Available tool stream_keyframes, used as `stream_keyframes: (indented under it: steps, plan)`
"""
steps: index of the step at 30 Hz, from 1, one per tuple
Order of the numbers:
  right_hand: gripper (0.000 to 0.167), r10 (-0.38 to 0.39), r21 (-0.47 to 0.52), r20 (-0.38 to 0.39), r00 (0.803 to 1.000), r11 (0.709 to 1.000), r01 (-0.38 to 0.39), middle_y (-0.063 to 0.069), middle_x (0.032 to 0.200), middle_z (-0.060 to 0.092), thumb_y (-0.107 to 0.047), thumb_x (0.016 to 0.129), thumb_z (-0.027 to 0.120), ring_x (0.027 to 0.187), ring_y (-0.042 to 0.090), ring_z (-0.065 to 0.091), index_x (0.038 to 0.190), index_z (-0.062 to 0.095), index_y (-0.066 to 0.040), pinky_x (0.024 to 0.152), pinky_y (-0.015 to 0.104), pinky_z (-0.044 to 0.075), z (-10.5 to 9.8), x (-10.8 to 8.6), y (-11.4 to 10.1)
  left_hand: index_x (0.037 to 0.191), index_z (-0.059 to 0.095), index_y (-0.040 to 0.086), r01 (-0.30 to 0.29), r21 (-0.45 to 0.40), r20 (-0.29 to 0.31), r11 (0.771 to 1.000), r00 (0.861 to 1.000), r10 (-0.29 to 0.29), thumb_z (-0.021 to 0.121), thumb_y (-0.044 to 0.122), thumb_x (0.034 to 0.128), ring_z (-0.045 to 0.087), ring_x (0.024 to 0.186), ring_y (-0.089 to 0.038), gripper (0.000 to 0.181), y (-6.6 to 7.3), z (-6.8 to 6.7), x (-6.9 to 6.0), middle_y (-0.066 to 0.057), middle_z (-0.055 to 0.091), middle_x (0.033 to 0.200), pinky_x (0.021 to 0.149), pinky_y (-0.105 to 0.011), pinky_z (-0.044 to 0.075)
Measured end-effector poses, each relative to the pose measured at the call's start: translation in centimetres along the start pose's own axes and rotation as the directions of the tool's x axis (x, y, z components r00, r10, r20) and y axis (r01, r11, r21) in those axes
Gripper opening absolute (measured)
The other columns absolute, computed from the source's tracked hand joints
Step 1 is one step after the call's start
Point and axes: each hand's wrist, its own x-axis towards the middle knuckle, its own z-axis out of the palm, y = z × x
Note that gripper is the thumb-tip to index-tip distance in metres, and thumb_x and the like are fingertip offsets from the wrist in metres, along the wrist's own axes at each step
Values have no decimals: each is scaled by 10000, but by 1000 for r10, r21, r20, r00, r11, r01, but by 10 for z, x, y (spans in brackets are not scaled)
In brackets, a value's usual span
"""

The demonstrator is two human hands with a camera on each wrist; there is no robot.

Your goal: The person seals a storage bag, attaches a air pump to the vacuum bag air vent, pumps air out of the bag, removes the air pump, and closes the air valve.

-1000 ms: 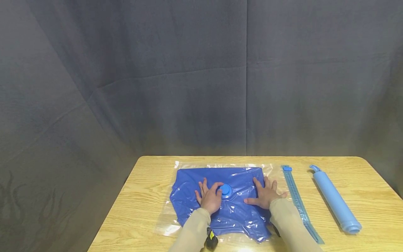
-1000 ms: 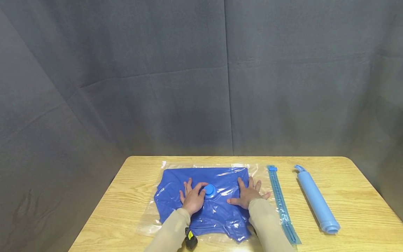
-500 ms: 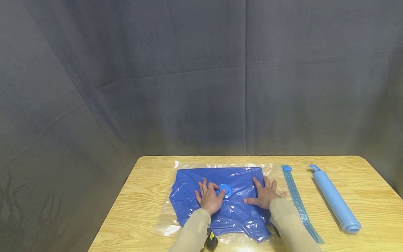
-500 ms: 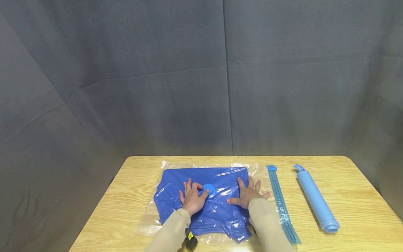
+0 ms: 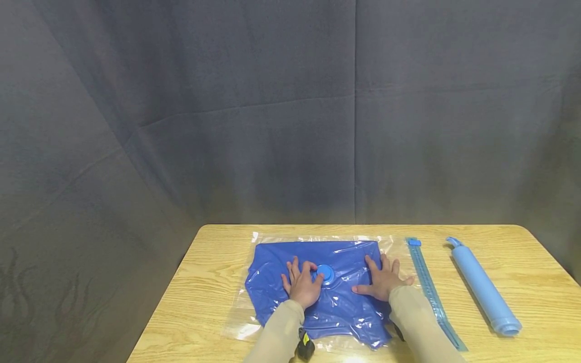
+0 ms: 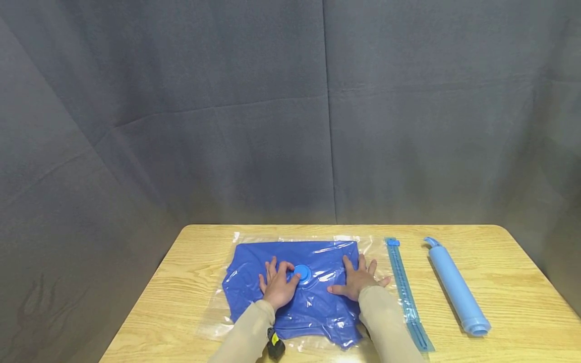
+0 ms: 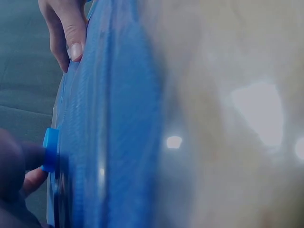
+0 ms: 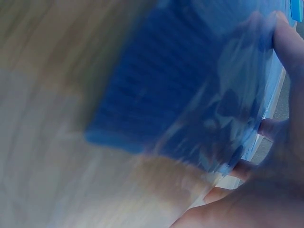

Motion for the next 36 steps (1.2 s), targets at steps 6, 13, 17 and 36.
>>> stream_keyframes:
  steps: [6, 13, 17, 36]
  plan:
    - [1124, 5, 6, -2, 1000, 1000, -5, 345, 1534, 94, -713, 680, 694, 1386, 626, 1, 1504, 262, -82, 935, 874, 83, 0, 0, 0, 1047, 570, 173, 9, 15, -3, 1000, 1000, -9, 503, 177, 975, 49, 1468, -480, 98, 3, -1, 0, -265, 183, 1557, 1138, -656, -35]
    - [1127, 8, -1, -2, 1000, 1000, -8, 347, 1534, 89, -719, 676, 692, 1386, 624, 2, 1503, 265, -84, 938, 872, 88, -1, 0, -1, 1053, 591, 180, 20, 21, -8, 1000, 1000, -19, 496, 164, 981, 48, 1470, -475, 121, 3, 0, 0, -255, 186, 1559, 1141, -652, -34]
    - [1126, 8, -3, 0, 1000, 1000, -8, 350, 1533, 88, -716, 678, 694, 1384, 627, 5, 1505, 263, -84, 936, 873, 91, -1, -1, -2, 1048, 596, 177, 15, 24, -16, 1000, 1000, -15, 499, 155, 978, 58, 1467, -481, 122, 3, 0, -1, -259, 196, 1554, 1139, -656, -31]
    - [1118, -6, 3, -6, 1000, 1000, 6, 354, 1531, 92, -710, 685, 693, 1382, 631, 5, 1502, 264, -79, 933, 875, 82, -1, -1, -2, 935, 491, 125, 29, 17, -12, 999, 1000, -29, 678, 334, 876, 49, 1476, -457, 287, 3, 0, -2, -257, 187, 1563, 1146, -644, -23]
